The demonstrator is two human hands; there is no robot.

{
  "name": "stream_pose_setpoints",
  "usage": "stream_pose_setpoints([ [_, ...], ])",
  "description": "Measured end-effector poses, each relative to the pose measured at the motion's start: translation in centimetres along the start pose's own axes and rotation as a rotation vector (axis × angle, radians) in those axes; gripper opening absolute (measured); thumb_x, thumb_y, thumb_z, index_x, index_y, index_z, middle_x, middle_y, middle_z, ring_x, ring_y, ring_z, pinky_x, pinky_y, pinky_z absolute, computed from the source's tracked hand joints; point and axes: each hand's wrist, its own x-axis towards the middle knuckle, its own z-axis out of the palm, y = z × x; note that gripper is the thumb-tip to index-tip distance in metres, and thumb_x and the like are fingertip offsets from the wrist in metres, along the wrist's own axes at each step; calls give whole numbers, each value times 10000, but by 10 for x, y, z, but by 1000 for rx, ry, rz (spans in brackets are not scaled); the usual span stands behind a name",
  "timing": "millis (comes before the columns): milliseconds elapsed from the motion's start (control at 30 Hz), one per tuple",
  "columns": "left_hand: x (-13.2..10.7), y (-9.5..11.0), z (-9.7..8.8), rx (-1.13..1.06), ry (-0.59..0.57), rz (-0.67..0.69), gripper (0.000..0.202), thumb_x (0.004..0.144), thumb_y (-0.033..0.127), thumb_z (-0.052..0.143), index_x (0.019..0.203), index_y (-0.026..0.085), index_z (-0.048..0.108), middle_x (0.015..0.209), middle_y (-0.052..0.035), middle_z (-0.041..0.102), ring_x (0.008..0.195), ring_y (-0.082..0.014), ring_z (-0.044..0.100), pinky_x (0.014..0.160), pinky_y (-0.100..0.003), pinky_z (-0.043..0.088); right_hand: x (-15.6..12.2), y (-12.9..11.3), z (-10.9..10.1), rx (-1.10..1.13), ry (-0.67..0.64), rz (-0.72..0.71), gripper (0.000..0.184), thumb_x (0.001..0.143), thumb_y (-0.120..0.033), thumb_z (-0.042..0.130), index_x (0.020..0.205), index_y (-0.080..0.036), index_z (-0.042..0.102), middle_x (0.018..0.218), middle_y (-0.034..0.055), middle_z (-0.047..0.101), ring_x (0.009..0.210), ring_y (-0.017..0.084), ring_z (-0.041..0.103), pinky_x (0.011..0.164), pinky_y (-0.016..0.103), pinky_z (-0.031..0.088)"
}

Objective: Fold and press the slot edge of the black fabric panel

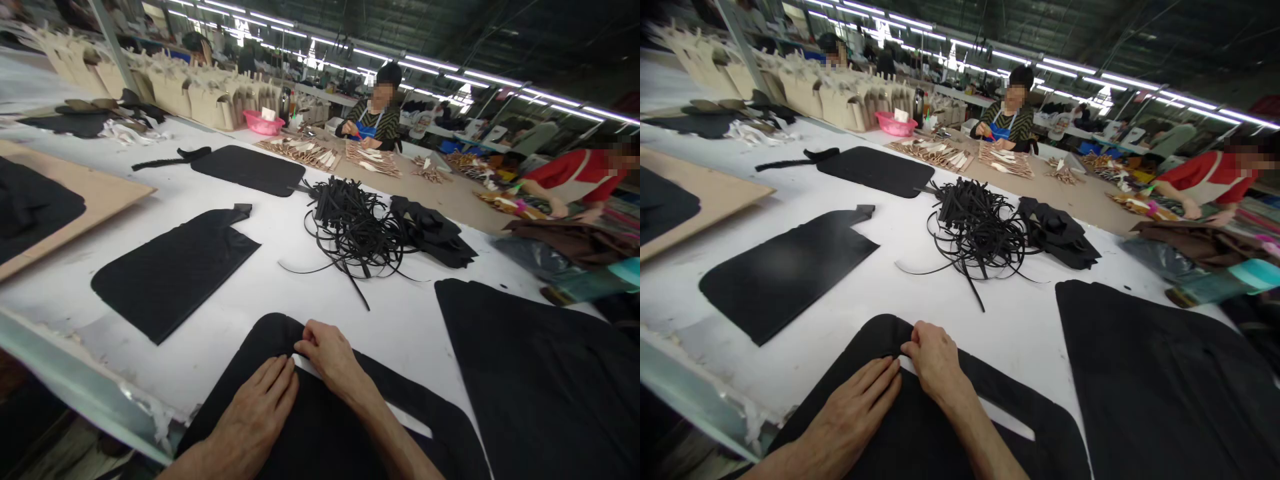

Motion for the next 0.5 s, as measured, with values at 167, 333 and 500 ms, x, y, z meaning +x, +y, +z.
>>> stream_pose_setpoints([
  [167,1,2,2,39,62,-9,368,870,99,307,1106,121,589,1160,-77,580,1101,-212,518,970,-333,397,2,-5,3,-96,52,62,163,699,-281,656,706,-192,520,676,-39,538,638,113,417,575,249,226],
  [333,5,4,1,52,102,1,380,882,88,280,1066,121,610,1108,-61,604,1074,-203,521,962,-337,378,0,-11,7,-142,66,91,177,725,-301,645,689,-187,515,659,-26,541,606,122,431,555,255,208],
  [500,5,2,2,11,150,-1,370,860,68,316,1082,131,605,1166,-76,573,1103,-200,493,946,-326,388,-13,3,1,-202,183,3,93,862,-241,543,784,-190,544,804,-11,578,731,144,501,604,276,243],
])
